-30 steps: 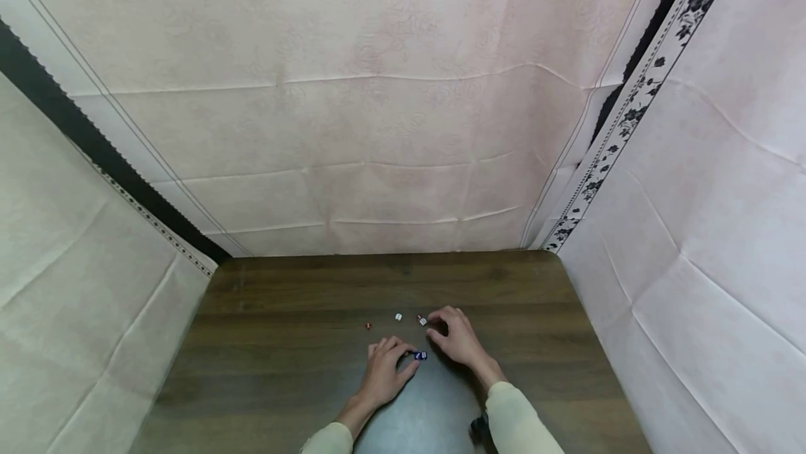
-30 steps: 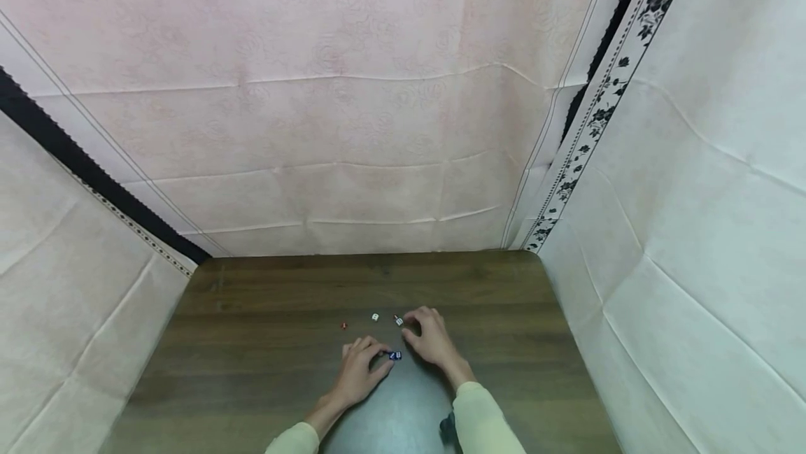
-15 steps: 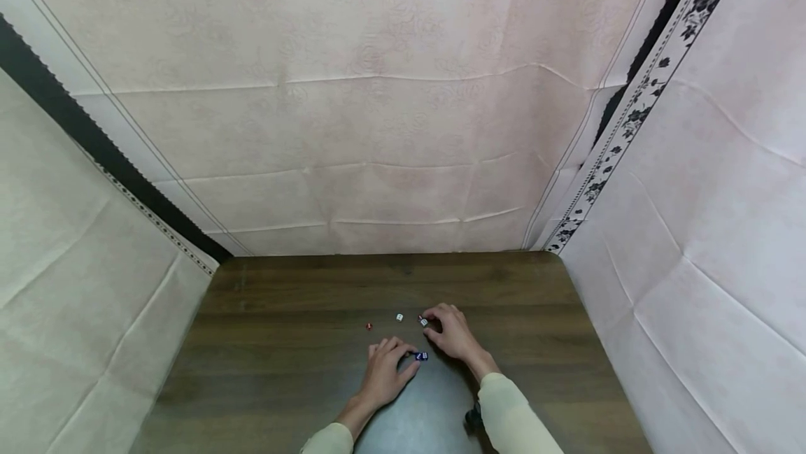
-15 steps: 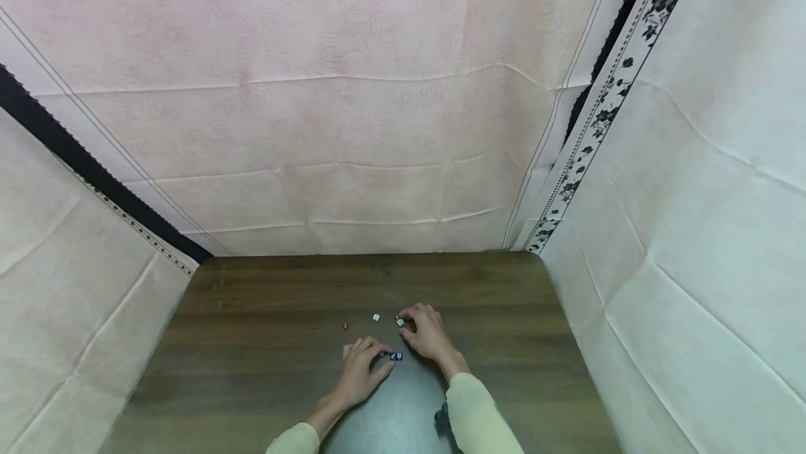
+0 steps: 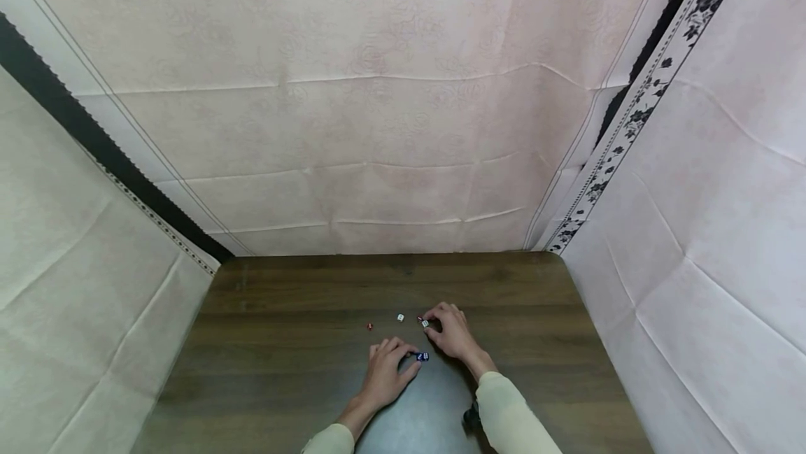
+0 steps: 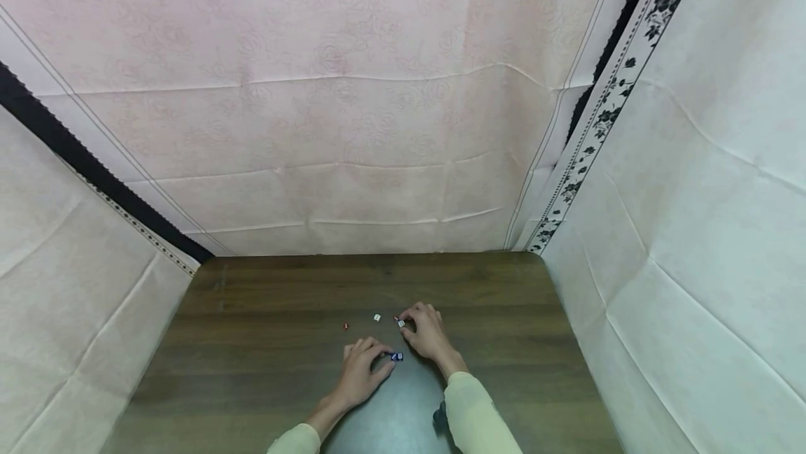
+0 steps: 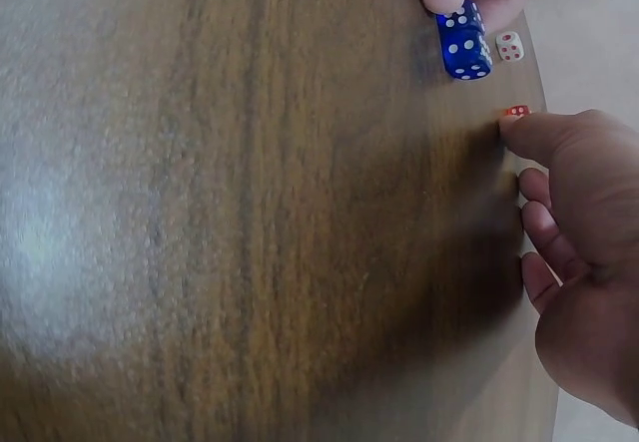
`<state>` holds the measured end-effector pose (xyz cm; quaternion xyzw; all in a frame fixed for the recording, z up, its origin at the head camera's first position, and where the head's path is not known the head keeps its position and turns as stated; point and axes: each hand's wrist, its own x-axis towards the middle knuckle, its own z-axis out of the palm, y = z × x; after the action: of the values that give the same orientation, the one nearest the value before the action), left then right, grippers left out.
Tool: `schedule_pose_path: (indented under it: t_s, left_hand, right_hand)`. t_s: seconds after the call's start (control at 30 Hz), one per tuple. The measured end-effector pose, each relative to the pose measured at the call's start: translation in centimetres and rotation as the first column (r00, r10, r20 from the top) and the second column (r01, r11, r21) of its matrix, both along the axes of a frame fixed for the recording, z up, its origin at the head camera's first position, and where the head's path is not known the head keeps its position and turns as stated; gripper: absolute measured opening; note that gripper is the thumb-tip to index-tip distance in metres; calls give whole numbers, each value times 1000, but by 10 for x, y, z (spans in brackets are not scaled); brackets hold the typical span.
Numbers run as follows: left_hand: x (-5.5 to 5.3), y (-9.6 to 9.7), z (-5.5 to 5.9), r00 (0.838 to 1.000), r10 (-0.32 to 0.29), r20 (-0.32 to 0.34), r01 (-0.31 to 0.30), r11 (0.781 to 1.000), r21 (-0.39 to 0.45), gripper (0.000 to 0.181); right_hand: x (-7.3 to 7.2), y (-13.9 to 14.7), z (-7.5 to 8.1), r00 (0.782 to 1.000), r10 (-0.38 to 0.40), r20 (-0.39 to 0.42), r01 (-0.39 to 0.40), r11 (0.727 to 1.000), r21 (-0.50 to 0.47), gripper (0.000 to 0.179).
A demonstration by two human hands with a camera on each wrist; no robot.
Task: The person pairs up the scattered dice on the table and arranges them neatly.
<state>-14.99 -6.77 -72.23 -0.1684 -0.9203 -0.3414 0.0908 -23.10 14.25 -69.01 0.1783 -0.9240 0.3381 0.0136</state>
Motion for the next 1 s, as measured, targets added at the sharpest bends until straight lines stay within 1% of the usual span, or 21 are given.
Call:
schedule_pose_path:
  t_s: [0.23,0.5,1.0]
  left_hand:
    - [0,0,0,1000,1,13,-1,1000,-5,18]
    - [0,0,0,1000,-4,-16,4,1000,5,19]
    - [0,-1,-1,1000,0,20,0,1000,-10,18]
  right_hand:
    - [0,0,0,1000,-6,19,6,1000,-5,14]
    - [-1,1,-3,999,-17,35,17,1000,1,12]
    - [-1,0,-4,999,-26,32,26,1000,4,10]
